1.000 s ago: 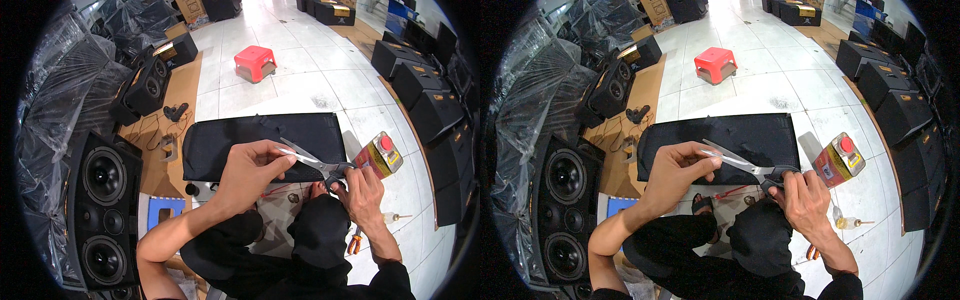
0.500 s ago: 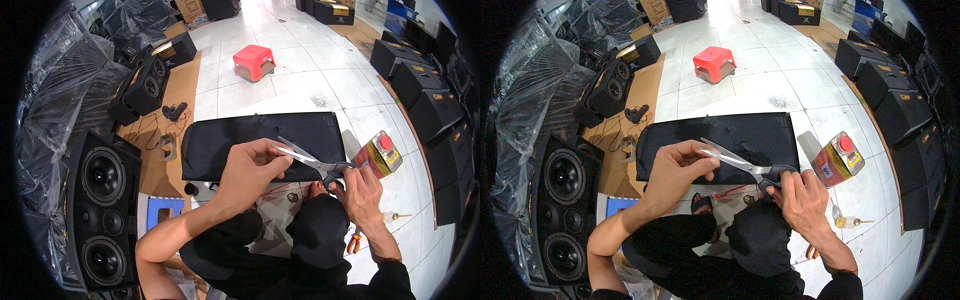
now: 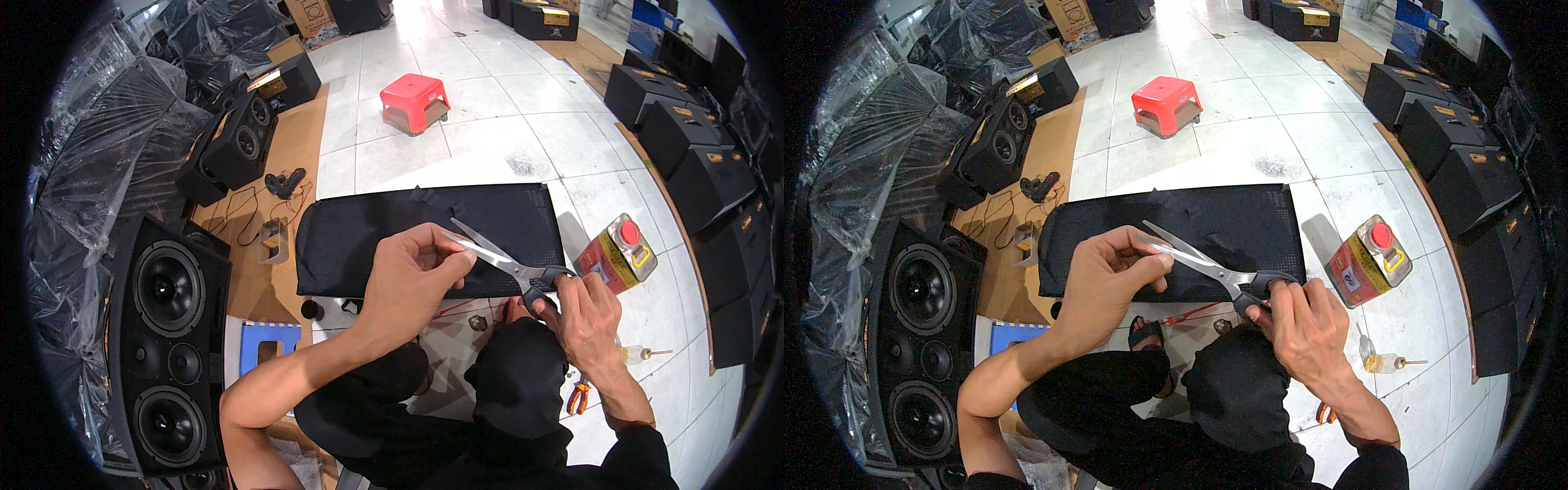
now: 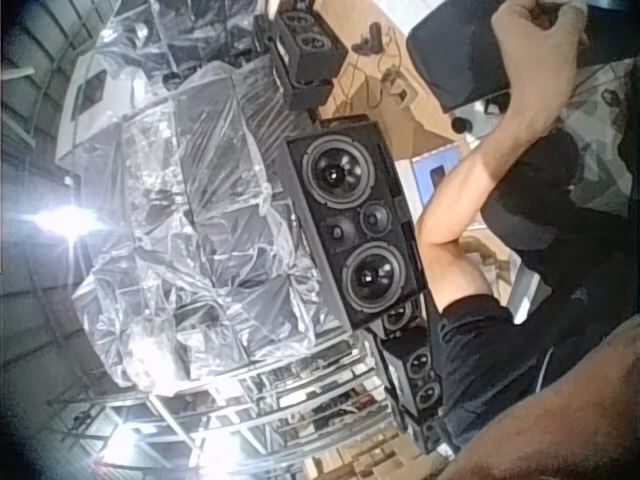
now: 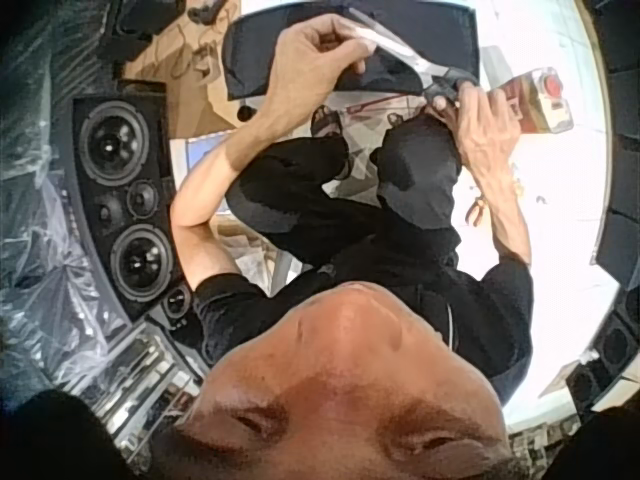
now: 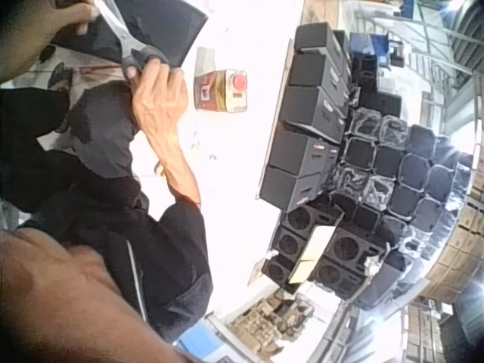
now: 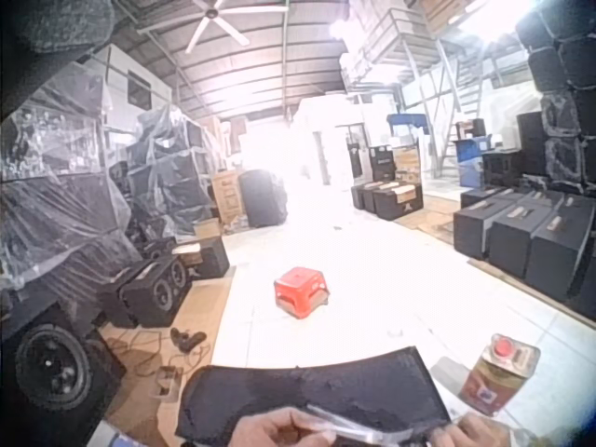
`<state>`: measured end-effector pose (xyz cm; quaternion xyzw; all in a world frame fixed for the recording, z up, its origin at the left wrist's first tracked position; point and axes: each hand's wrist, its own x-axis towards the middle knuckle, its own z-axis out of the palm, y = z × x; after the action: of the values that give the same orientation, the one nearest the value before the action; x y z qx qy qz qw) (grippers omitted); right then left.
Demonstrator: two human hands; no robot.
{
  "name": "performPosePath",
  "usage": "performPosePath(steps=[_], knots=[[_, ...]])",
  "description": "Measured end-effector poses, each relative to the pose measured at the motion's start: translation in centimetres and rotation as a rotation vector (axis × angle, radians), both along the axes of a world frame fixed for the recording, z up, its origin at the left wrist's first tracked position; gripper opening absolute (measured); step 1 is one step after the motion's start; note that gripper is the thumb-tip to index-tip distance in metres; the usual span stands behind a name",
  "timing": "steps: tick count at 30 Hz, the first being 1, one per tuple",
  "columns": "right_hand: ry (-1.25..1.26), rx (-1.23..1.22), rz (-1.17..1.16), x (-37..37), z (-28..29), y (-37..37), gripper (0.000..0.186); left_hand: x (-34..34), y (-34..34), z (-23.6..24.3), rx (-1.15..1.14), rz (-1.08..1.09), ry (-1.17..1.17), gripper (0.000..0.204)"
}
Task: The person uses scissors to trim the edges of a black fabric cover placed on a white surface. They repeatedly adjust the fabric and cut along the perimeter, removing excess material.
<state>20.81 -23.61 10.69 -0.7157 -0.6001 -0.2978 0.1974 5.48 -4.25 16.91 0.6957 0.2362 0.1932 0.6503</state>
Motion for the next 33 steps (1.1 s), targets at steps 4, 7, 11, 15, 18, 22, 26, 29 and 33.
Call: performPosePath(steps=[4,7,11,15,18,22,26,29,33], knots=[[-0.005,-0.008,0.001,-0.04,0.07,-0.02,0.033,-0.02,0.02,0.08,0.018,0.004,0.022,0.009],[-0.005,-0.008,-0.001,-0.07,-0.03,-0.02,0.033,0.0,0.0,0.07,0.029,0.005,0.026,0.009],[-0.007,-0.007,-0.001,-0.14,0.11,0.06,0.033,0.03,-0.09,0.09,0.024,0.007,0.01,0.01],[-0.001,-0.011,0.003,-0.13,0.09,0.03,0.033,0.04,-0.23,0.31,0.03,0.013,0.015,0.011],[-0.006,-0.018,0.002,-0.15,0.12,0.04,0.033,0.03,-0.13,0.37,0.047,0.002,0.029,0.011],[-0.015,-0.017,0.001,-0.17,0.1,0.06,0.033,0.0,-0.13,0.31,0.047,0.001,0.023,0.011],[-0.021,-0.02,0.006,-0.17,0.11,0.06,0.033,0.01,-0.14,0.36,0.055,0.001,0.036,0.011],[-0.023,-0.018,0.008,-0.14,0.06,0.1,0.032,0.02,-0.1,0.23,0.054,0.001,0.024,0.011],[-0.031,-0.027,0.005,-0.17,0.2,0.1,0.032,0.0,-0.08,0.06,0.052,0.004,0.017,0.011]])
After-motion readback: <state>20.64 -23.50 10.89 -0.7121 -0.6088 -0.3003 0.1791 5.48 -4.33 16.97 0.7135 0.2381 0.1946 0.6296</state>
